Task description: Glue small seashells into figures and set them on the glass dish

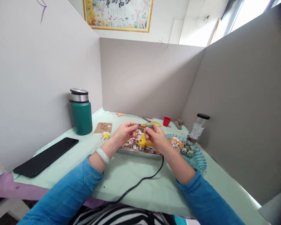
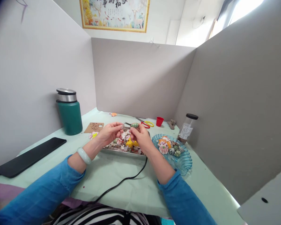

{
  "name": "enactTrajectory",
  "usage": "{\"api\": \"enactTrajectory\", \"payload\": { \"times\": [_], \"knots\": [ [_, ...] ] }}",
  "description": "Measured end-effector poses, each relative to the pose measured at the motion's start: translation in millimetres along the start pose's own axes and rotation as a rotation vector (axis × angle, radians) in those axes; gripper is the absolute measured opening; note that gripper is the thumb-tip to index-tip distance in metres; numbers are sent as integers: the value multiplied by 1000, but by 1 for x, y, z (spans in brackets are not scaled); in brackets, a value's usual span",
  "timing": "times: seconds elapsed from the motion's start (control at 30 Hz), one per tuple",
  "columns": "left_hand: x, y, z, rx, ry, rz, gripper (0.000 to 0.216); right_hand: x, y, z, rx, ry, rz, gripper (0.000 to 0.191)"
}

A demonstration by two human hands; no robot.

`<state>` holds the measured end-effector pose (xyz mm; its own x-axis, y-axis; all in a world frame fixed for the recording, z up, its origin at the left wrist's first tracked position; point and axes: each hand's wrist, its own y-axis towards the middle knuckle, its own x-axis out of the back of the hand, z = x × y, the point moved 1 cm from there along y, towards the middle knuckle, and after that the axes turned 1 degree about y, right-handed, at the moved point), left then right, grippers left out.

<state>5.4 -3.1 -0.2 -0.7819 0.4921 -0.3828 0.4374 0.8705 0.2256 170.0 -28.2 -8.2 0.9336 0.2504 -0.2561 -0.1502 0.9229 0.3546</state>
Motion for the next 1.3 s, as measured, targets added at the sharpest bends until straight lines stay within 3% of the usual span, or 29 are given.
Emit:
{"api": "enactTrajectory", "payload": {
  "times": [0.17,0.27,0.43,0.73,0.93,1.3],
  "knots": [
    [-3,-2,1,-5,80,10,26,8,1,1,-150,240,113,28],
    [-4,-3,2,1,92,5,27,8,0,5,-235,357,124,18],
    [-3,-3,2,2,96,29,28,6,-4,10,-260,434,182,21],
    [-6,-4,1,-76,135,67,29,6,-7,7,-281,350,315,28],
    [-13,-7,-1,-147,264,40,28,11,-3,0,-258,308,271,39],
    [-18,-12,-1,-248,623,-56,25,4,-5,2,-291,251,250,37]
  ]
}}
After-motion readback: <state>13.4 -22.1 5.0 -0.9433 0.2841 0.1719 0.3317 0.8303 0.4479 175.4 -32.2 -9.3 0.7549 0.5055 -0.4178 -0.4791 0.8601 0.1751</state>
